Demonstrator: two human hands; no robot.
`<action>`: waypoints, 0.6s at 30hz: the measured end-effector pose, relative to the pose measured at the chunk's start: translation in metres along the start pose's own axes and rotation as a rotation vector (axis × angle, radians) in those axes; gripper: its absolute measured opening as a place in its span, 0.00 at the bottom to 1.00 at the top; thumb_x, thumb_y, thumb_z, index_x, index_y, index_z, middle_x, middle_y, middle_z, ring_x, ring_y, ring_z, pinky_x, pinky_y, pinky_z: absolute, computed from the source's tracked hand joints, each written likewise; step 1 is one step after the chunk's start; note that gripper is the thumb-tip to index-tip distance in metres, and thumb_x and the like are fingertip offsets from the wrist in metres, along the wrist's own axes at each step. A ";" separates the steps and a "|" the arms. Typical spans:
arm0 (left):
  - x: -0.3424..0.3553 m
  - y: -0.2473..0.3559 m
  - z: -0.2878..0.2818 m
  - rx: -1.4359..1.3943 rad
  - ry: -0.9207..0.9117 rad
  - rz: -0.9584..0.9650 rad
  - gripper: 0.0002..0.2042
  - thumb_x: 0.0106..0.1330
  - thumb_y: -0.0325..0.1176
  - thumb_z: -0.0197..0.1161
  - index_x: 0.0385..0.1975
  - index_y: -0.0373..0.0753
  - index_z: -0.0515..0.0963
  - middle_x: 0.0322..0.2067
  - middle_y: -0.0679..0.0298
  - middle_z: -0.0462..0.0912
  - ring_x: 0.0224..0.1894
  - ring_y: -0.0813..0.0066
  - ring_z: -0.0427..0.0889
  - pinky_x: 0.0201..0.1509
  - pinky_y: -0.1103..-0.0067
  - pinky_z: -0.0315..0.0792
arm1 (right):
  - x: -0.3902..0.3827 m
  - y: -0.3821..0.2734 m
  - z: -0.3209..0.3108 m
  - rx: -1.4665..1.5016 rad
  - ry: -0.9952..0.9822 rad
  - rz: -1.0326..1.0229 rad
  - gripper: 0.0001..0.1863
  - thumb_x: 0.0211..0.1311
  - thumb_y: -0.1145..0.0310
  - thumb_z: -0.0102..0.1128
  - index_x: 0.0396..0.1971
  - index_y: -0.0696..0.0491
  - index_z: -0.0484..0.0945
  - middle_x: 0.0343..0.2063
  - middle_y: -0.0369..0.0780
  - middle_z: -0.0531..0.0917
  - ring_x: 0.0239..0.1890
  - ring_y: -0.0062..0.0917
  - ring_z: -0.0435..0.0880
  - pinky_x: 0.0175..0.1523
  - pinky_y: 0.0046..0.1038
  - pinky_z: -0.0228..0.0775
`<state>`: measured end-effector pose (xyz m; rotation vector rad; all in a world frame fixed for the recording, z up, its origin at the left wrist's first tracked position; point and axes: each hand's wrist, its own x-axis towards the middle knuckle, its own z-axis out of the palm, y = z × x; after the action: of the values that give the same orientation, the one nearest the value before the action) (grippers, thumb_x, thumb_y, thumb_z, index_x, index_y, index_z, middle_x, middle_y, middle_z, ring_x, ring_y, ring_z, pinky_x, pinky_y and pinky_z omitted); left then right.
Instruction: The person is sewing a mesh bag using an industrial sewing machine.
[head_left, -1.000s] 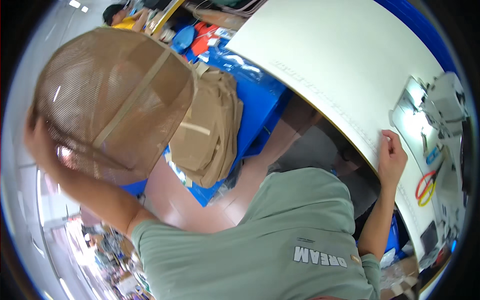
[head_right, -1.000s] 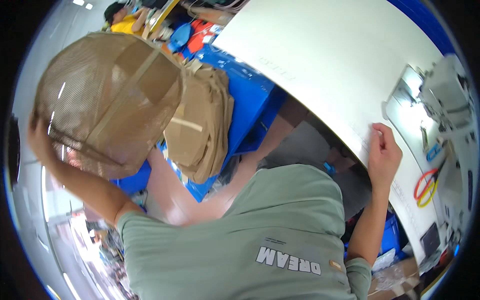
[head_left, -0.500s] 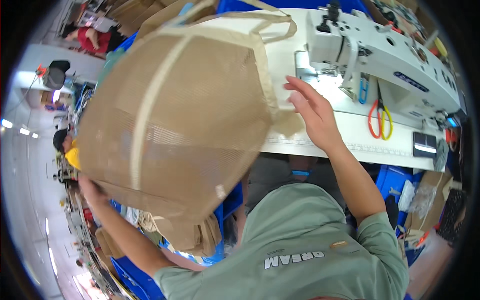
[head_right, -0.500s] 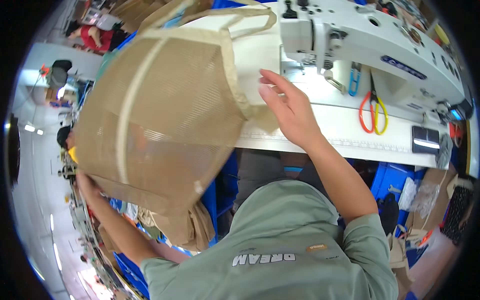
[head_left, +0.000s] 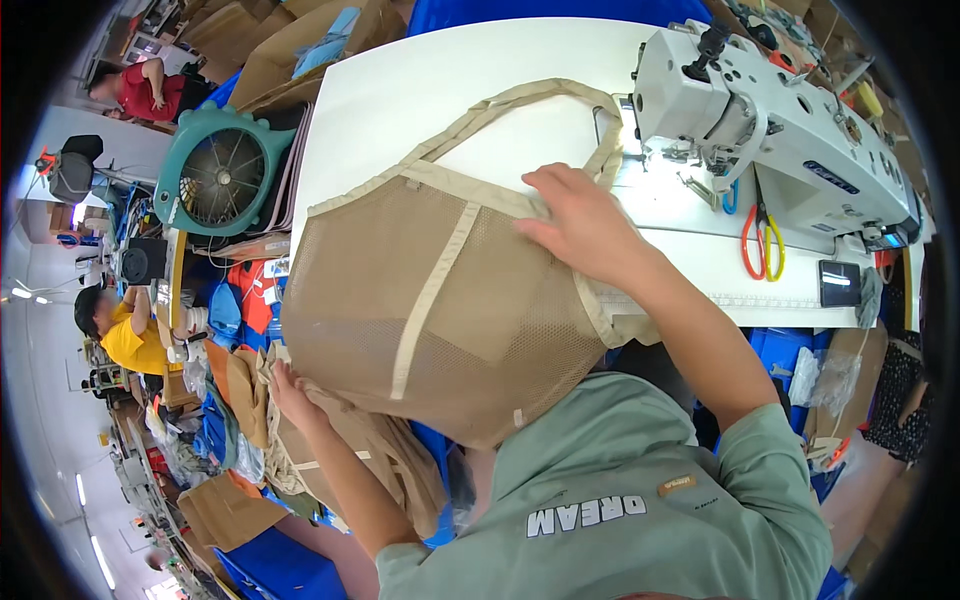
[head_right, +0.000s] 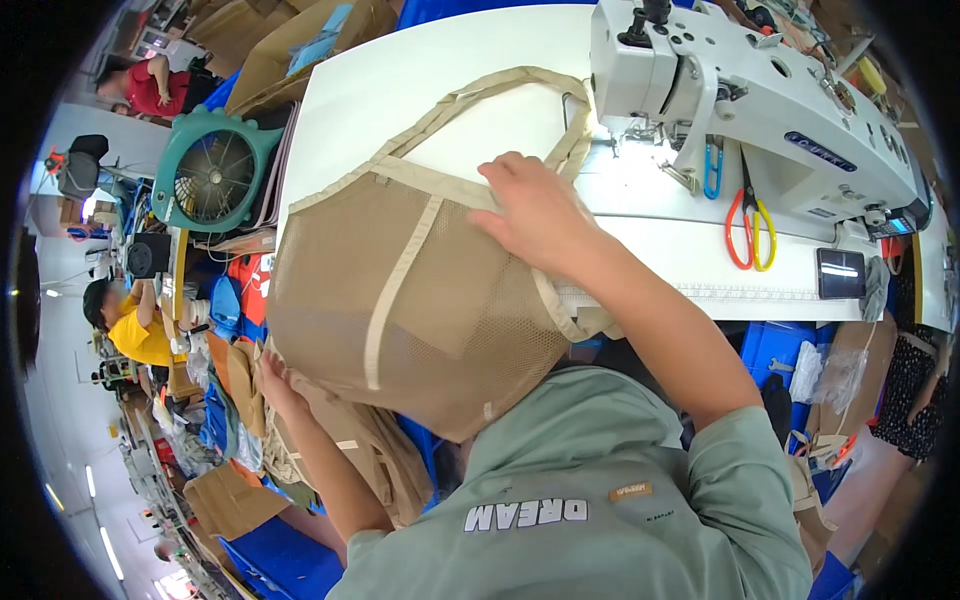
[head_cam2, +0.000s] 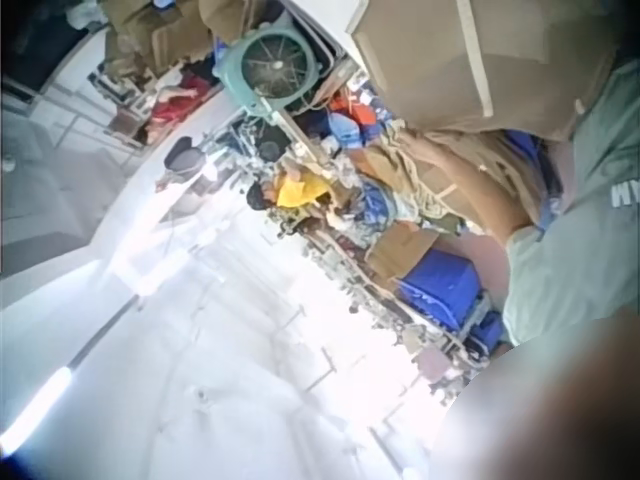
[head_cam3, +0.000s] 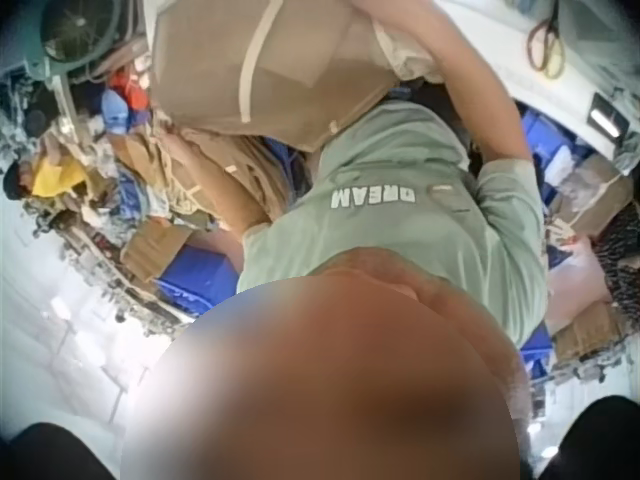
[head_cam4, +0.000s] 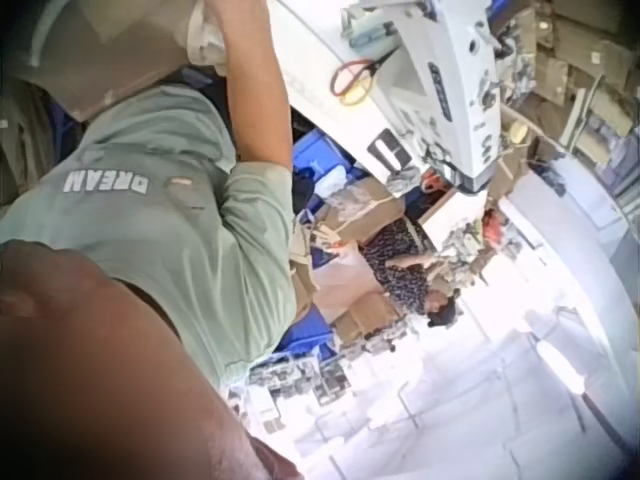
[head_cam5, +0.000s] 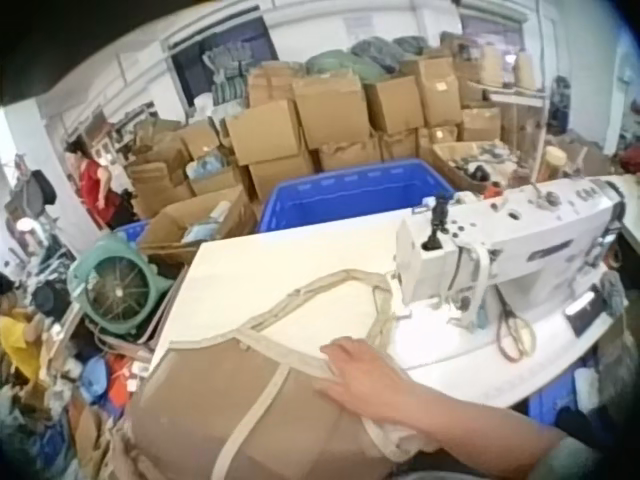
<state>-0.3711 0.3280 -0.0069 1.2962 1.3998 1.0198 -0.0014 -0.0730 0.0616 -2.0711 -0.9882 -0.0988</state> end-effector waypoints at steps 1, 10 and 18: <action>-0.005 0.011 0.007 -0.005 -0.021 0.020 0.18 0.81 0.35 0.56 0.64 0.34 0.78 0.60 0.58 0.85 0.61 0.64 0.83 0.66 0.70 0.73 | 0.005 -0.003 0.009 -0.114 -0.132 0.043 0.18 0.70 0.59 0.67 0.50 0.58 0.82 0.48 0.46 0.82 0.55 0.42 0.82 0.57 0.44 0.75; -0.094 0.080 0.150 0.555 -0.498 1.123 0.17 0.74 0.25 0.57 0.60 0.35 0.79 0.60 0.51 0.81 0.64 0.48 0.78 0.71 0.61 0.69 | -0.003 -0.014 0.045 -0.320 -0.167 -0.085 0.13 0.64 0.69 0.66 0.46 0.56 0.80 0.42 0.44 0.80 0.50 0.38 0.80 0.62 0.41 0.68; -0.085 0.080 0.251 0.543 -0.463 1.163 0.22 0.62 0.22 0.63 0.58 0.39 0.80 0.52 0.53 0.81 0.61 0.51 0.76 0.72 0.57 0.62 | -0.031 -0.014 0.047 -0.364 0.095 -0.509 0.07 0.56 0.73 0.60 0.35 0.50 0.77 0.35 0.36 0.77 0.40 0.29 0.80 0.63 0.37 0.69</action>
<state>-0.1086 0.2451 0.0254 2.6851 0.4733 0.9260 -0.0444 -0.0541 0.0277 -2.0552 -1.5038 -0.6761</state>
